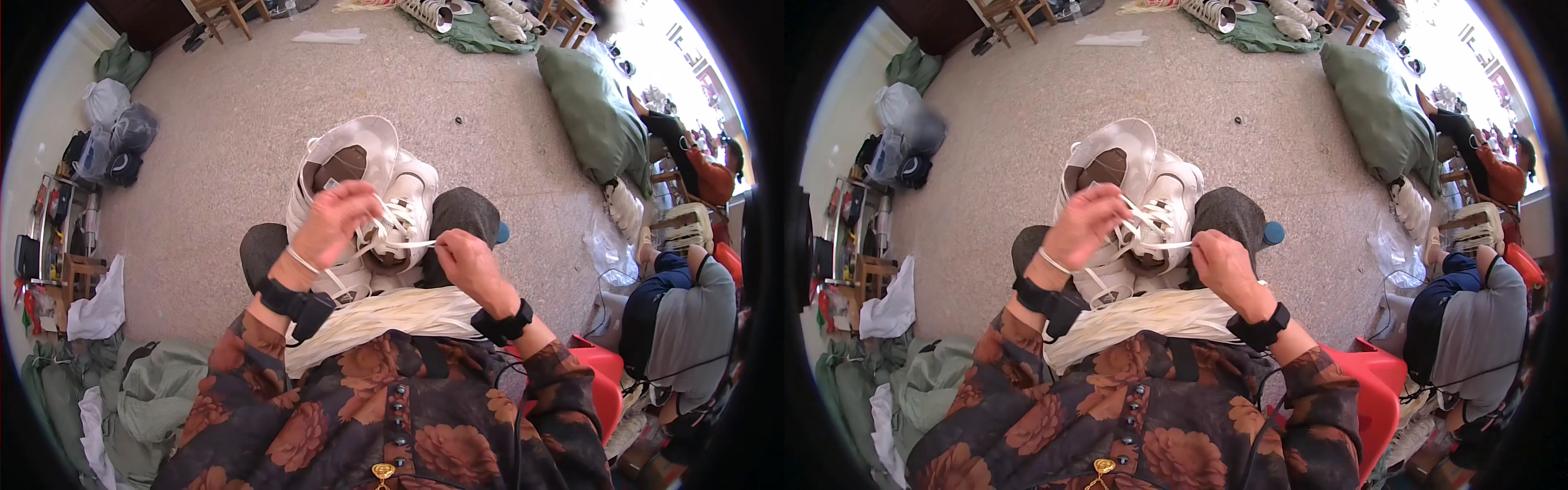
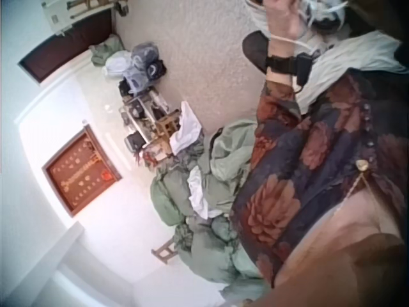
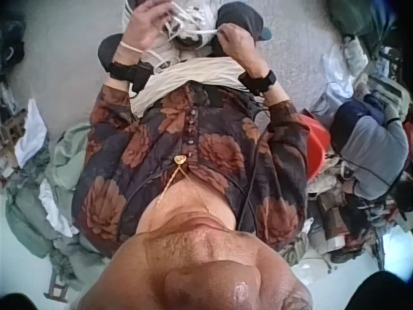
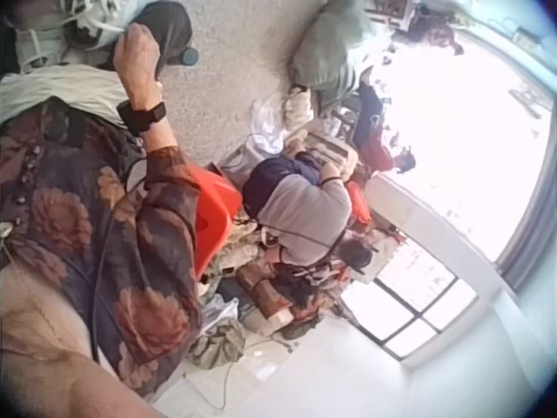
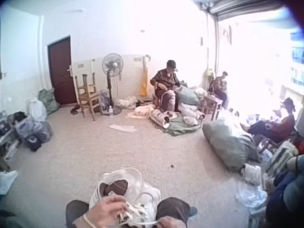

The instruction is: Lacing white athletic shoes while sitting on the floor.

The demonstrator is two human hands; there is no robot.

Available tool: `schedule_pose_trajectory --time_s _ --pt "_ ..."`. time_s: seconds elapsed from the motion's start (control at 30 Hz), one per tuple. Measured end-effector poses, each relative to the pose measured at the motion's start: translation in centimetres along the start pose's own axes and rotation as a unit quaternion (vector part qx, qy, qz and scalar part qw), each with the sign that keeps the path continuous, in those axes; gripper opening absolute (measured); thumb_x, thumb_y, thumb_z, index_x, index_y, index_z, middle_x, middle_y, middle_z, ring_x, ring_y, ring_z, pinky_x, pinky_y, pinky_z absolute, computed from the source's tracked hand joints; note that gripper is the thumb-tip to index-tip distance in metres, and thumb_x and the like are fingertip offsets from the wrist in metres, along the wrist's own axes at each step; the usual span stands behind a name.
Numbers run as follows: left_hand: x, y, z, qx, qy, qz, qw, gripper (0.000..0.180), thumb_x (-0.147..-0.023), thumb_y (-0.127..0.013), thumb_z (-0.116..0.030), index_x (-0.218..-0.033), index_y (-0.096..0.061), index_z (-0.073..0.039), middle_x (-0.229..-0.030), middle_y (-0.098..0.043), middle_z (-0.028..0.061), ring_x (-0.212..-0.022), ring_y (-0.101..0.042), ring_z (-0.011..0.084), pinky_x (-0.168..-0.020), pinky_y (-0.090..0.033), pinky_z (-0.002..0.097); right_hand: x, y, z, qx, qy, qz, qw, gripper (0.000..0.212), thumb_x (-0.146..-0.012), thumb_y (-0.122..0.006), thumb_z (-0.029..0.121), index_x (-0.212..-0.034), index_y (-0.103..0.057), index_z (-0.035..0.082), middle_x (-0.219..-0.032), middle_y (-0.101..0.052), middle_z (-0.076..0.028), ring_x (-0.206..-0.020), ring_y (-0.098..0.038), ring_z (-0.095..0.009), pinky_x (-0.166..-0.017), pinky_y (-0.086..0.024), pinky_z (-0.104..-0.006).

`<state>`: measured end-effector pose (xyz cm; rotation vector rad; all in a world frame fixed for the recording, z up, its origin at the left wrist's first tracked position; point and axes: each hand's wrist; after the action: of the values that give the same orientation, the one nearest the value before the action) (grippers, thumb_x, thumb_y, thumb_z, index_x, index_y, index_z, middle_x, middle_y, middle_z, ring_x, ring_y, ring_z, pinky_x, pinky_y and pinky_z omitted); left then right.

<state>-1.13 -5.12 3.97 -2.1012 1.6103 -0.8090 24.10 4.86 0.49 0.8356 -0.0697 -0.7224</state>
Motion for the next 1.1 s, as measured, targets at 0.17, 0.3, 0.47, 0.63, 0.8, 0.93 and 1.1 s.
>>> schedule_pose_trajectory --time_s 0.17,0.3,0.47,0.63,0.8,0.93,1.1 --pt "0.5 2.5 -3.6 -0.729 -0.409 -0.235 0.496 0.012 -0.093 -0.062 -0.005 -0.103 -0.068 -0.006 -0.092 -0.068 0.0028 -0.084 -0.066 0.0171 -0.083 -0.051 0.0288 -0.5 -1.8 0.3 -0.013 -0.014 0.023 1.000 0.006 -0.085 -0.061 0.005 -0.087 -0.062 0.000 -0.085 -0.064 -0.019 -0.081 -0.064 -0.039 -0.070 -0.051 -0.0437" --pt "2.1 0.3 1.5 -0.487 -0.003 -0.017 0.873 0.010 -0.091 -0.063 -0.008 -0.095 -0.069 0.000 -0.079 -0.067 0.0071 -0.075 -0.064 0.0113 -0.066 -0.051 0.0280 -0.4 -2.4 -0.2 0.000 -0.025 -0.008 1.000 0.005 -0.085 -0.061 0.004 -0.088 -0.062 0.000 -0.088 -0.063 -0.018 -0.081 -0.063 -0.039 -0.070 -0.051 -0.0436" --pt "1.9 -0.3 9.2 -0.513 -0.070 0.033 0.855 0.017 -0.092 -0.059 -0.007 -0.105 -0.065 0.004 -0.079 -0.069 0.0086 -0.065 -0.066 0.0115 -0.058 -0.051 0.0282 -1.0 -3.0 0.2 -0.028 0.038 -0.054 0.997 0.006 -0.087 -0.060 0.006 -0.087 -0.058 0.001 -0.087 -0.058 -0.018 -0.083 -0.061 -0.040 -0.073 -0.049 -0.0471" --pt "1.6 -0.8 11.0 -0.532 -0.117 -0.025 0.838 0.018 -0.091 -0.057 -0.005 -0.107 -0.062 0.003 -0.074 -0.066 0.0090 -0.061 -0.066 0.0151 -0.057 -0.051 0.0301 -1.2 -2.5 0.3 0.120 0.024 0.017 0.992 0.005 -0.083 -0.060 0.007 -0.085 -0.059 0.002 -0.084 -0.060 -0.016 -0.083 -0.061 -0.036 -0.073 -0.049 -0.0454" --pt "0.8 -1.1 11.7 -0.569 -0.239 -0.034 0.786 0.018 -0.090 -0.058 -0.002 -0.107 -0.064 0.002 -0.074 -0.065 0.0116 -0.062 -0.067 0.0189 -0.059 -0.051 0.0313 -1.9 -2.9 0.9 0.210 0.085 0.047 0.973 0.004 -0.081 -0.059 0.007 -0.082 -0.059 0.003 -0.080 -0.060 -0.016 -0.081 -0.062 -0.035 -0.072 -0.049 -0.0449" --pt "0.6 -1.1 11.8 -0.542 -0.229 -0.050 0.807 0.014 -0.090 -0.059 -0.001 -0.103 -0.065 0.002 -0.074 -0.066 0.0103 -0.061 -0.068 0.0168 -0.056 -0.052 0.0301 -1.4 -3.0 0.2 0.135 0.042 0.018 0.990 0.005 -0.083 -0.060 0.008 -0.082 -0.059 0.003 -0.078 -0.060 -0.016 -0.077 -0.062 -0.036 -0.071 -0.049 -0.0453" --pt "0.3 -1.4 11.5 -0.391 -0.047 -0.091 0.915 0.013 -0.092 -0.060 -0.002 -0.102 -0.067 0.000 -0.078 -0.069 0.0060 -0.058 -0.066 0.0114 -0.049 -0.051 0.0250 -0.9 -3.3 -0.1 0.063 0.015 0.008 0.998 0.008 -0.087 -0.061 0.008 -0.083 -0.060 0.001 -0.082 -0.059 -0.018 -0.079 -0.061 -0.039 -0.068 -0.049 -0.0459"
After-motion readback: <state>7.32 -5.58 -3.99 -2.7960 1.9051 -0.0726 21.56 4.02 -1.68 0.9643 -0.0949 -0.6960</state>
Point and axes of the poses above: each hand's wrist, its own x-axis away from the middle knuckle, its own y-axis out of the back of the hand, z = x × y
